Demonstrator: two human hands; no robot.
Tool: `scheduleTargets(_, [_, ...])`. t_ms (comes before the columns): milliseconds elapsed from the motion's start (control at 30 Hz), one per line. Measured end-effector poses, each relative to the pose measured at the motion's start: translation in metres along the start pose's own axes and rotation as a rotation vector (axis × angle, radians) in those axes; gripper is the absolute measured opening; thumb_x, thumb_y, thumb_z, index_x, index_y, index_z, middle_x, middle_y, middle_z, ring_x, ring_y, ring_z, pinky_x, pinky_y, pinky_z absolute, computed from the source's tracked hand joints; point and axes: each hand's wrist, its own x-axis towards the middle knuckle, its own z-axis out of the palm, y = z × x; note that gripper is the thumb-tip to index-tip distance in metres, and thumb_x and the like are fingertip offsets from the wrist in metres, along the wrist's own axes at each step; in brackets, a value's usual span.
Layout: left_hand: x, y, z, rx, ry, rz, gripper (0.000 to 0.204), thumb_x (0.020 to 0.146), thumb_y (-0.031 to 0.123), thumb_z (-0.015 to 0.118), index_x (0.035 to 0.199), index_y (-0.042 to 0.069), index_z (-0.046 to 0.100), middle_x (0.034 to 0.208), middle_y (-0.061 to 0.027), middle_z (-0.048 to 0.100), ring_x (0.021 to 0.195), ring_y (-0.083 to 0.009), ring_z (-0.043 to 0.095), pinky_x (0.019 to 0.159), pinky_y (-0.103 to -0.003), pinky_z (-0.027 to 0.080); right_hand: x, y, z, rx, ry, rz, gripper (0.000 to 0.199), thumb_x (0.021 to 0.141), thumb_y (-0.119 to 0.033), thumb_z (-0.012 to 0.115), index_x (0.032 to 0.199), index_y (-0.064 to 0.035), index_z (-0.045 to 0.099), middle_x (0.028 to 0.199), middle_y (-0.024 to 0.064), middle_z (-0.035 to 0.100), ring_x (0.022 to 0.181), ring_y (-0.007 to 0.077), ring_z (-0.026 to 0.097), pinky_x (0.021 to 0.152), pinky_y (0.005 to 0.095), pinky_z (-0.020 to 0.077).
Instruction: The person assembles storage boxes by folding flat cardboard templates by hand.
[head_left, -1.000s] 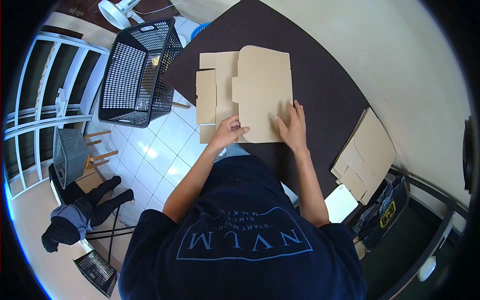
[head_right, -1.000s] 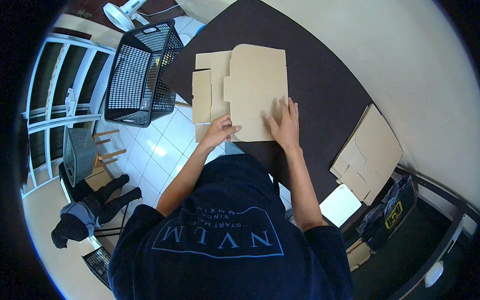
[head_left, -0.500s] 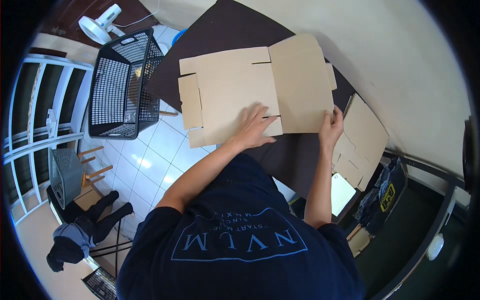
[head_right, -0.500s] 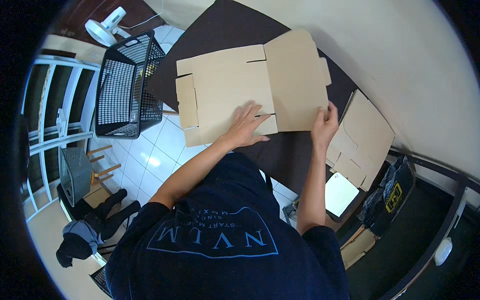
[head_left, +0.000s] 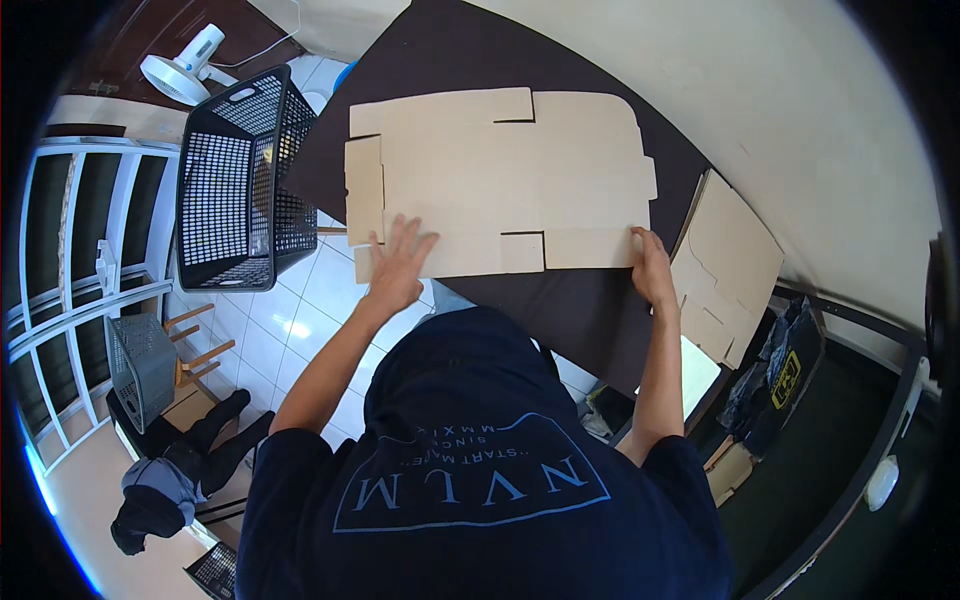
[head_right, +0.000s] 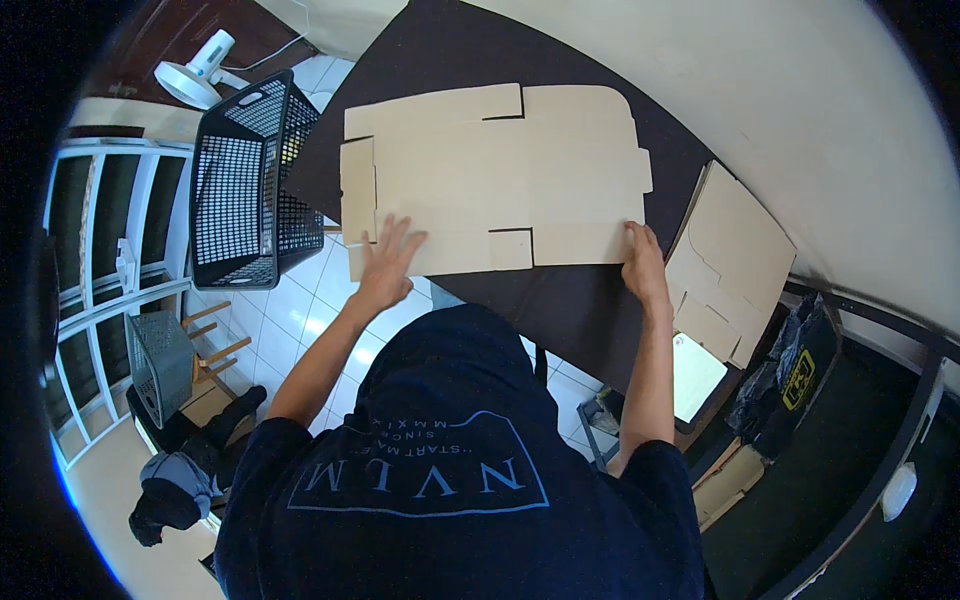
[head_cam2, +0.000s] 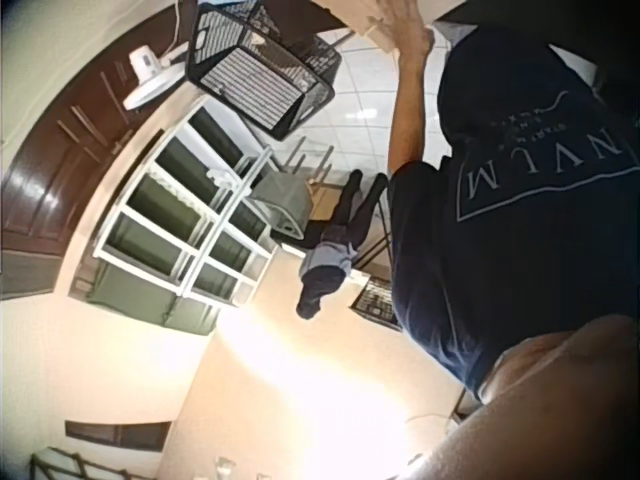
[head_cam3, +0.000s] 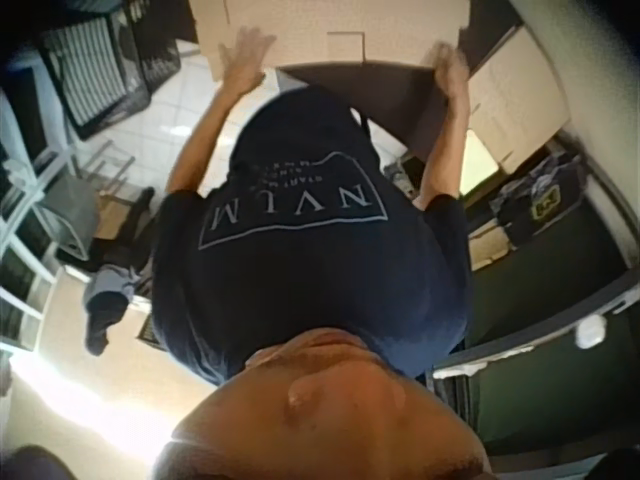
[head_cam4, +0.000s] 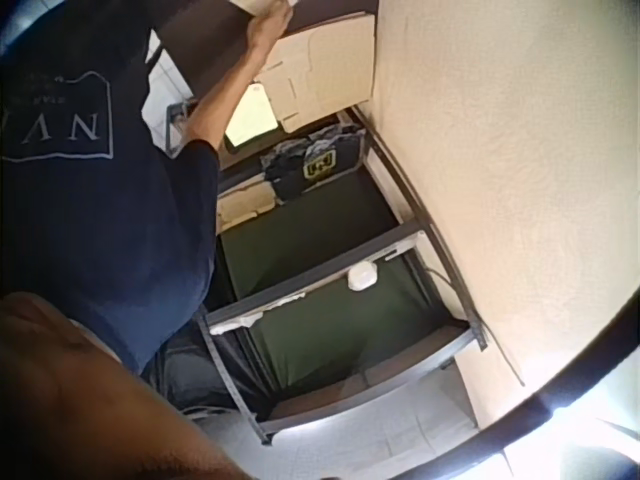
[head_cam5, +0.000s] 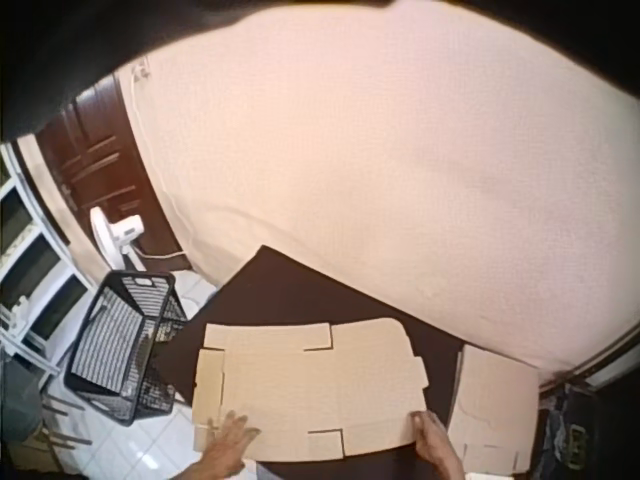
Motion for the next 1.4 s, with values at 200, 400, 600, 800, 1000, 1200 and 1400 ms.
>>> scheduleTargets(200, [-0.008, -0.082, -0.001, 0.057, 0.204, -0.05, 0.06, 0.074, -0.001, 0.062, 0.131, 0.017, 0.059, 0.153, -0.0142, 0.039, 0.15, -0.0359, 0.018, 0.109, -0.077, 0.014, -0.037, -0.071, 0.028, -0.166, 0.012, 0.087, 0.063, 0.073, 0.003, 0.077, 0.129, -0.0148, 0.055, 0.154, 0.028, 0.025, 0.134, 0.049, 0.04, 0.11, 0.0503, 0.0401])
scheduleTargets(400, [0.001, -0.054, -0.021, -0.015, 0.261, -0.177, 0.046, 0.076, -0.001, 0.06, 0.12, 0.01, 0.064, 0.14, -0.0233, 0.05, 0.142, -0.046, 0.031, 0.115, -0.066, 0.021, -0.038, -0.061, 0.044, -0.207, 0.199, -0.161, 0.031, 0.084, -0.007, 0.072, 0.114, -0.0055, 0.066, 0.141, 0.02, 0.05, 0.131, 0.0466, 0.043, 0.112, 0.0489, 0.0383])
scheduleTargets(600, [0.058, 0.053, -0.004, -0.476, 0.402, 0.454, 0.036, 0.089, 0.005, 0.059, 0.124, 0.004, 0.061, 0.14, -0.0188, 0.051, 0.141, -0.0374, 0.037, 0.116, -0.05, 0.032, 0.011, -0.054, 0.028, -0.116, 0.245, -0.274, 0.017, 0.09, -0.014, 0.067, 0.103, -0.0025, 0.069, 0.107, 0.0167, 0.067, 0.113, 0.0425, 0.054, 0.1, 0.0477, 0.0428])
scheduleTargets(800, [0.089, 0.109, 0.03, -0.058, 0.293, 0.39, 0.054, 0.099, 0.026, 0.054, 0.147, 0.003, 0.042, 0.161, -0.0125, 0.028, 0.152, -0.0338, 0.015, 0.117, -0.063, 0.016, 0.036, -0.079, 0.061, -0.215, 0.419, -0.161, 0.034, 0.09, -0.019, 0.066, 0.118, -0.0005, 0.062, 0.129, 0.0245, 0.055, 0.125, 0.043, 0.048, 0.106, 0.0519, 0.0377])
scheduleTargets(1000, [0.098, 0.099, 0.047, 0.194, 0.235, 0.355, 0.066, 0.095, 0.029, 0.053, 0.154, 0.009, 0.032, 0.164, -0.0093, 0.022, 0.153, -0.0311, 0.011, 0.116, -0.069, 0.006, 0.021, -0.133, 0.133, -0.078, 0.179, -0.331, 0.063, 0.1, -0.039, 0.047, 0.143, 0.0063, 0.042, 0.152, 0.0302, 0.035, 0.143, 0.0471, 0.028, 0.119, 0.056, 0.0193])
scheduleTargets(1200, [0.1, 0.103, 0.04, 0.245, 0.21, 0.314, 0.07, 0.092, 0.035, 0.053, 0.155, 0.012, 0.033, 0.163, -0.0096, 0.023, 0.153, -0.0324, 0.012, 0.116, -0.067, 0.006, 0.018, -0.117, 0.134, -0.006, 0.102, -0.344, 0.071, 0.102, -0.043, 0.043, 0.151, 0.0052, 0.028, 0.158, 0.0288, 0.024, 0.149, 0.041, 0.019, 0.122, 0.0494, 0.0136])
scheduleTargets(1400, [0.094, 0.108, 0.036, 0.153, 0.249, 0.268, 0.061, 0.098, 0.046, 0.047, 0.153, 0.02, 0.038, 0.163, -0.0016, 0.026, 0.152, -0.0306, 0.016, 0.116, -0.067, 0.007, 0.006, -0.091, 0.112, -0.222, 0.065, -0.341, 0.069, 0.102, -0.041, 0.045, 0.153, 0.0026, 0.027, 0.16, 0.025, 0.023, 0.15, 0.0394, 0.018, 0.122, 0.0492, 0.0137])
